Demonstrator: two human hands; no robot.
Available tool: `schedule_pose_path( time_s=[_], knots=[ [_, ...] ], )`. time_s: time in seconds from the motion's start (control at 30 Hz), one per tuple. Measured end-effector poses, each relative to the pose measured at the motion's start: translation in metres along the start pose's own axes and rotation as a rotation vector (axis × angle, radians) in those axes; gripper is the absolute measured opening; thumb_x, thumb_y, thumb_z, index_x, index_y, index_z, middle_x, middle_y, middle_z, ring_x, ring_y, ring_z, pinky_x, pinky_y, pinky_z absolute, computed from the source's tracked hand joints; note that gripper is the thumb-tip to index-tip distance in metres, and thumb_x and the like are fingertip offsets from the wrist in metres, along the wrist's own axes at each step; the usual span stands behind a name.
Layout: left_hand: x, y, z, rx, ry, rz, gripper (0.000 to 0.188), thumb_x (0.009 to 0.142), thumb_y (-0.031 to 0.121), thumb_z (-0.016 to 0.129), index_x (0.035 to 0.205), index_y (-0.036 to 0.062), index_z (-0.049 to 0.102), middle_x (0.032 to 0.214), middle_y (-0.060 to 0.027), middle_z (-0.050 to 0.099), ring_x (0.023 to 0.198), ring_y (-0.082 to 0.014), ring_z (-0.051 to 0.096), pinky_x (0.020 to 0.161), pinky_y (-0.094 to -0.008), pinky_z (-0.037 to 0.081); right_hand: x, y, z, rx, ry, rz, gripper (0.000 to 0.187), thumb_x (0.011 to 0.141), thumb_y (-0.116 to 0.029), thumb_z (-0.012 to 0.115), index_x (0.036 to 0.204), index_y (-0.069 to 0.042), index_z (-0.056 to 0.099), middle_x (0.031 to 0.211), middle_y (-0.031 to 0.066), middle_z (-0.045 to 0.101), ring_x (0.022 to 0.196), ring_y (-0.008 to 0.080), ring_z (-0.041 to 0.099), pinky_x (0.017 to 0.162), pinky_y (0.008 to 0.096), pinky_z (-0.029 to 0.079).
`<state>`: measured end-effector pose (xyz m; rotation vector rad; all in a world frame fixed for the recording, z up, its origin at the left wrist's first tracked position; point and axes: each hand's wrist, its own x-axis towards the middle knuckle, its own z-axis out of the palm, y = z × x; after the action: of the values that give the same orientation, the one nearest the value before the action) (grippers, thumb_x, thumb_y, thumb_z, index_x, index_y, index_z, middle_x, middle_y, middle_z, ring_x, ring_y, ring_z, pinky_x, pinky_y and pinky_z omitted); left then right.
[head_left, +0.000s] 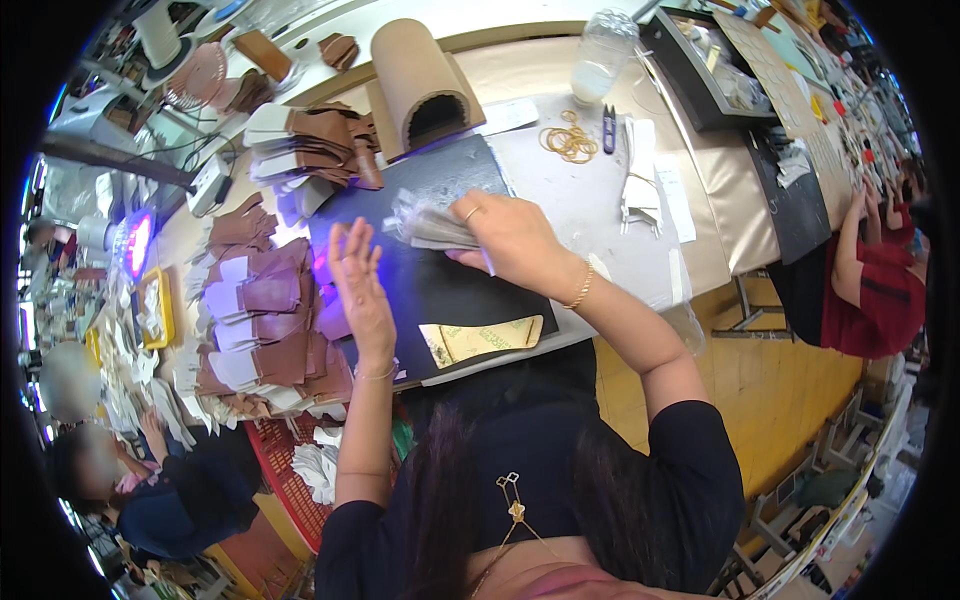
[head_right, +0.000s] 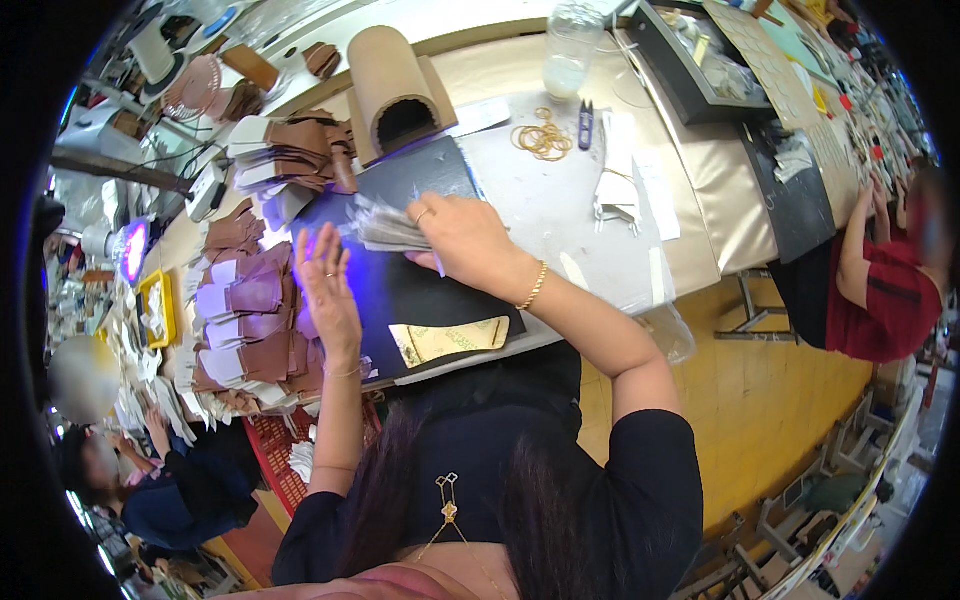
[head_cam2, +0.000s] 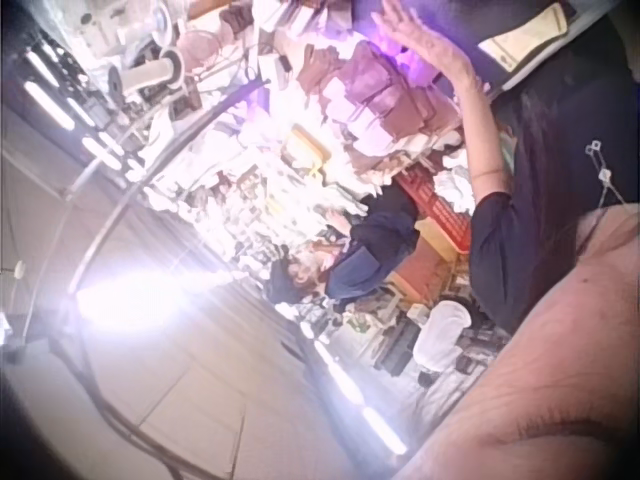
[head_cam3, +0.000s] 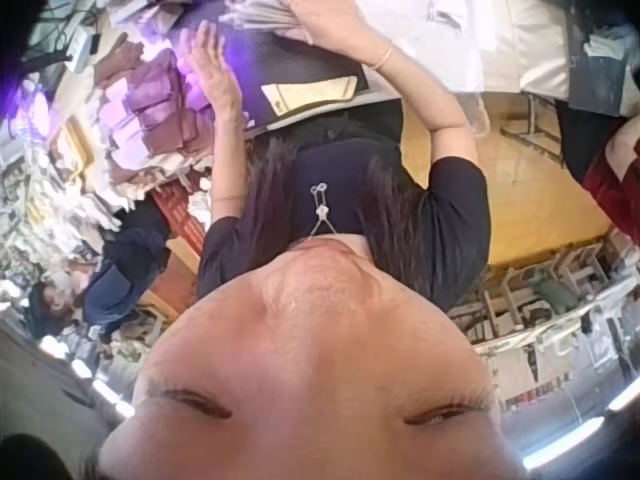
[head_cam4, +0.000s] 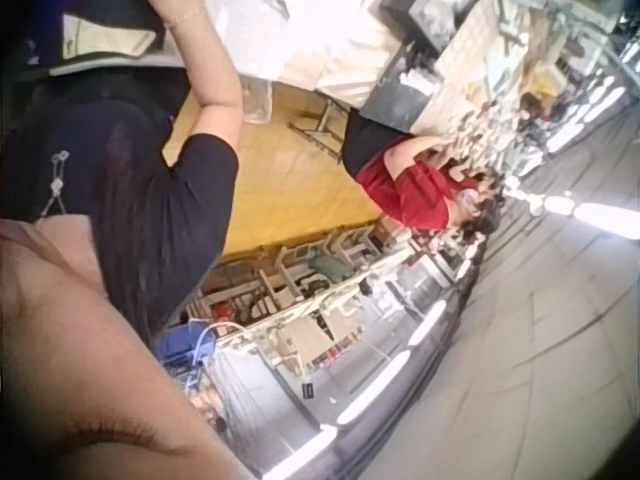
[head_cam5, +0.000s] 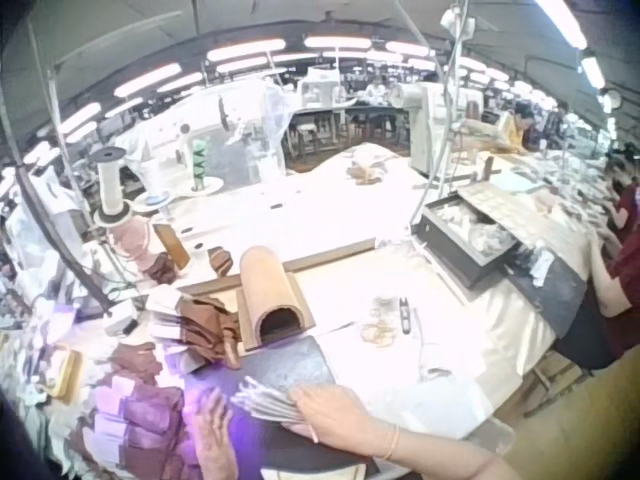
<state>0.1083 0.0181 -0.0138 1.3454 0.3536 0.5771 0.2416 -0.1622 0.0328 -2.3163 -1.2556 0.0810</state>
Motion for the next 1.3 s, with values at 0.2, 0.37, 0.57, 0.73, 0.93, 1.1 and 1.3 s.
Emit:
schedule_pose_path(
  time_s=[0.2, 0.37, 0.57, 0.73, 0.93, 1.1, 1.3],
  knots=[
    [-0.004, 0.007, 0.039, -0.029, -0.45, -0.209, 0.097, 0.083, 0.033, 0.086, 0.157, 0.0048, 0.03, 0.14, -0.0166, 0.056, 0.131, -0.0274, 0.054, 0.112, -0.0412, 0.039, -0.034, 0.003, -0.013, 1.019, 0.569, 0.241, 0.066, 0.088, -0.039, 0.081, 0.129, 0.006, 0.055, 0.119, 0.0162, 0.067, 0.105, 0.0197, 0.064, 0.091, 0.0331, 0.052],
    [0.009, 0.001, 0.076, 0.009, -0.587, -0.481, 0.07, 0.084, 0.013, 0.083, 0.144, -0.0028, 0.049, 0.121, -0.0113, 0.065, 0.114, -0.0198, 0.062, 0.099, -0.0335, 0.05, -0.051, 0.024, 0.007, 0.947, 0.68, 0.312, 0.064, 0.089, -0.04, 0.08, 0.127, 0.006, 0.057, 0.119, 0.0161, 0.064, 0.111, 0.0227, 0.062, 0.095, 0.0346, 0.05],
    [0.052, -0.001, 0.095, -0.141, -0.695, -0.655, 0.063, 0.088, 0.015, 0.079, 0.141, -0.0022, 0.051, 0.124, -0.0114, 0.063, 0.116, -0.0202, 0.061, 0.102, -0.0338, 0.047, -0.085, 0.151, -0.035, -0.105, 0.657, 0.887, 0.06, 0.082, -0.038, 0.084, 0.12, 0.004, 0.064, 0.117, 0.0227, 0.065, 0.108, 0.0358, 0.063, 0.095, 0.0426, 0.051],
    [0.077, -0.01, 0.139, -0.15, -0.868, -0.644, 0.061, 0.087, 0.016, 0.077, 0.14, -0.0004, 0.05, 0.127, -0.0105, 0.062, 0.121, -0.018, 0.058, 0.107, -0.0309, 0.043, -0.079, 0.187, -0.021, -0.076, 0.454, 1.075, 0.059, 0.073, -0.03, 0.089, 0.118, 0.0, 0.067, 0.118, 0.0212, 0.066, 0.11, 0.0371, 0.064, 0.097, 0.0444, 0.052],
    [0.088, -0.046, 0.21, -0.188, -1.108, -0.726, 0.062, 0.091, 0.017, 0.076, 0.143, 0.0001, 0.048, 0.128, -0.007, 0.062, 0.115, -0.0145, 0.059, 0.102, -0.0278, 0.045, -0.141, 0.222, -0.043, 0.108, 0.605, 1.127, 0.05, 0.069, -0.018, 0.088, 0.111, 0.002, 0.07, 0.115, 0.0227, 0.068, 0.108, 0.0346, 0.066, 0.098, 0.0389, 0.052],
    [0.094, -0.074, 0.262, 0.762, -1.121, -0.347, 0.056, 0.089, 0.023, 0.074, 0.137, -0.002, 0.06, 0.124, -0.0139, 0.067, 0.113, -0.0171, 0.06, 0.099, -0.0287, 0.045, -0.22, 0.211, -0.099, 0.22, 0.936, 1.166, 0.056, 0.076, -0.021, 0.088, 0.116, 0.009, 0.063, 0.106, 0.0222, 0.068, 0.093, 0.028, 0.07, 0.082, 0.0359, 0.056],
    [0.046, -0.052, 0.252, 0.461, -0.97, -0.13, 0.059, 0.096, 0.035, 0.069, 0.142, 0.0013, 0.054, 0.13, -0.0122, 0.063, 0.111, -0.0208, 0.063, 0.093, -0.0342, 0.051, -0.207, 0.12, -0.128, 0.824, 0.972, 0.661, 0.053, 0.087, -0.013, 0.081, 0.127, 0.005, 0.053, 0.114, 0.0117, 0.064, 0.097, 0.0144, 0.064, 0.086, 0.0277, 0.055]
  ],
)
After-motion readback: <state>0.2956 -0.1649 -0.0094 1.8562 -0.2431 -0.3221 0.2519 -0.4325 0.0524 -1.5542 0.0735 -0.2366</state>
